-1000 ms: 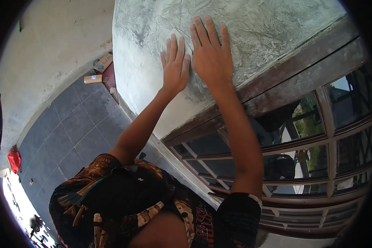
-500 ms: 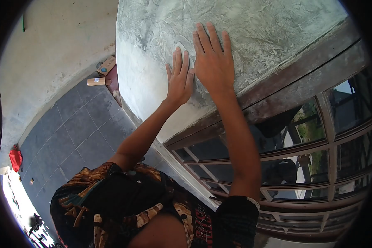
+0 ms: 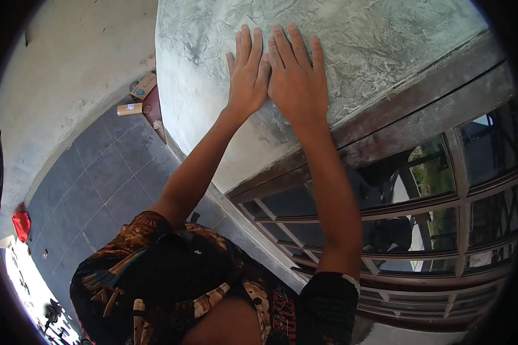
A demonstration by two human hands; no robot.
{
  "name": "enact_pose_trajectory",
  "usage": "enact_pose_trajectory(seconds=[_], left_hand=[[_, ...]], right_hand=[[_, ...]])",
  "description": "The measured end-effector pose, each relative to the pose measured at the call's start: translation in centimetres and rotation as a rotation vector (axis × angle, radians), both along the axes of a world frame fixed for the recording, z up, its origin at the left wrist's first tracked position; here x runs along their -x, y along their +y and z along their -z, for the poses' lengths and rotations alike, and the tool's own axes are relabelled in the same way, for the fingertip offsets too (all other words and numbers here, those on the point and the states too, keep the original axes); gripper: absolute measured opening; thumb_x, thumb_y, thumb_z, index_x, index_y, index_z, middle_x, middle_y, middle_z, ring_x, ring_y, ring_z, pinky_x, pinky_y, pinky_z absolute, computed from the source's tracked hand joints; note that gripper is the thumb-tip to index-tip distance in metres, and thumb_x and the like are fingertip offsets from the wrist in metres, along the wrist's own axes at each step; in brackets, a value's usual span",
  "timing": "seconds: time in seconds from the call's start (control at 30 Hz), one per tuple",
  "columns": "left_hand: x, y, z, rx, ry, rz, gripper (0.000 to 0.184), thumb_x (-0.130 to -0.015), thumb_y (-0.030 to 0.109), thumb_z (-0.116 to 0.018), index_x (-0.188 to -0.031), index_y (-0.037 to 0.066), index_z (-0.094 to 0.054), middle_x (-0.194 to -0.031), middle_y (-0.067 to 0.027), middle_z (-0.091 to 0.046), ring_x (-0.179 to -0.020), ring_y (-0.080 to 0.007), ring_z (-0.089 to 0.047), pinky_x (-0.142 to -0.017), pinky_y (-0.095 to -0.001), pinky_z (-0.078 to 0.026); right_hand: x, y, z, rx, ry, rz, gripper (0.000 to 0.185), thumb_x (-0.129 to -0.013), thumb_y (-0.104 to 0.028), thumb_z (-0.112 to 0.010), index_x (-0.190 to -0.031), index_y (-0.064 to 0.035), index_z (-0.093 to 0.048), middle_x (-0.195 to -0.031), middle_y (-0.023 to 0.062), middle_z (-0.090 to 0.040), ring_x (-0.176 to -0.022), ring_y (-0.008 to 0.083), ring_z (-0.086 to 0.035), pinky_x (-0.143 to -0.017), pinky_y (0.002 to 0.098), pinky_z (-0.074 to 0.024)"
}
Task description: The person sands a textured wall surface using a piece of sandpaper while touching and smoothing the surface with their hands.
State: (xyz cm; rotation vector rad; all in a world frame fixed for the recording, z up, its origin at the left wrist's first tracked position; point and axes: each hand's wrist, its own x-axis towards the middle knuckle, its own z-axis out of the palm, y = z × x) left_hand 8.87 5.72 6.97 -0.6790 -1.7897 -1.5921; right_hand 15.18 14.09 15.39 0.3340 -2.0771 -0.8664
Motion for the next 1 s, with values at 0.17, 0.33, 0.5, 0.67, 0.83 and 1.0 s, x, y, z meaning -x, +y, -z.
enact_pose_trajectory(seconds=[0.17, 0.33, 0.5, 0.67, 0.83, 1.0], left_hand=[[-4.3, 1.6, 6.5, 0.170, -0.073, 0.058, 0.057, -0.104, 0.024, -0.040, -0.156, 0.005, -0.027, -0.165, -0.0233, -0.011, -0.152, -0.0446, -0.010, -0.114, -0.0703, -0.004], [1.1, -0.3, -0.1, 0.027, -0.012, -0.043, 0.056, -0.107, 0.027, -0.034, -0.158, 0.006, -0.024, -0.166, -0.0220, -0.009, -0.152, -0.0432, -0.008, -0.116, -0.0667, -0.003], [-3.5, 1.3, 7.5, 0.211, -0.115, 0.003, 0.057, -0.105, 0.023, -0.036, -0.157, 0.004, -0.025, -0.166, -0.0221, -0.007, -0.153, -0.0421, -0.008, -0.115, -0.0677, -0.003], [0.2, -0.4, 2.9, 0.112, -0.086, -0.066, 0.058, -0.105, 0.023, -0.036, -0.157, 0.003, -0.024, -0.166, -0.0222, -0.008, -0.153, -0.0411, -0.008, -0.115, -0.0672, -0.002], [-3.9, 1.4, 10.6, 0.202, -0.141, 0.015, 0.058, -0.105, 0.024, -0.037, -0.158, 0.005, -0.023, -0.166, -0.0221, -0.007, -0.153, -0.0412, -0.006, -0.114, -0.0687, -0.001], [0.5, -0.4, 5.7, 0.098, -0.135, -0.028, 0.056, -0.106, 0.024, -0.034, -0.157, 0.005, -0.024, -0.166, -0.0221, -0.009, -0.153, -0.0424, -0.007, -0.115, -0.0684, 0.000]], right_hand=[[0.1, 0.0, -0.2, 0.003, -0.004, -0.017, 0.044, -0.086, -0.028, -0.066, -0.126, -0.0120, -0.067, -0.146, -0.0009, -0.053, -0.144, 0.0188, -0.037, -0.118, 0.0476, -0.0289], [0.1, 0.1, 0.0, -0.004, 0.015, -0.030, 0.039, -0.087, -0.025, -0.063, -0.122, -0.0114, -0.069, -0.144, -0.0003, -0.055, -0.142, 0.0189, -0.040, -0.118, 0.0480, -0.0291], [0.0, 0.1, 0.1, 0.025, 0.011, -0.052, 0.037, -0.087, -0.021, -0.061, -0.121, -0.0104, -0.070, -0.143, 0.0004, -0.056, -0.141, 0.0196, -0.042, -0.117, 0.0482, -0.0296], [-0.1, -0.1, -0.1, 0.022, -0.001, -0.054, 0.037, -0.086, -0.019, -0.061, -0.121, -0.0099, -0.070, -0.143, 0.0003, -0.056, -0.141, 0.0198, -0.041, -0.118, 0.0481, -0.0294], [-0.1, 0.1, 0.0, 0.048, -0.004, -0.085, 0.037, -0.084, -0.018, -0.062, -0.119, -0.0086, -0.070, -0.142, 0.0015, -0.057, -0.141, 0.0205, -0.041, -0.118, 0.0478, -0.0294], [-0.1, 0.0, 0.0, 0.068, -0.017, -0.089, 0.037, -0.084, -0.018, -0.063, -0.118, -0.0087, -0.071, -0.142, 0.0014, -0.057, -0.141, 0.0205, -0.041, -0.118, 0.0481, -0.0291]])
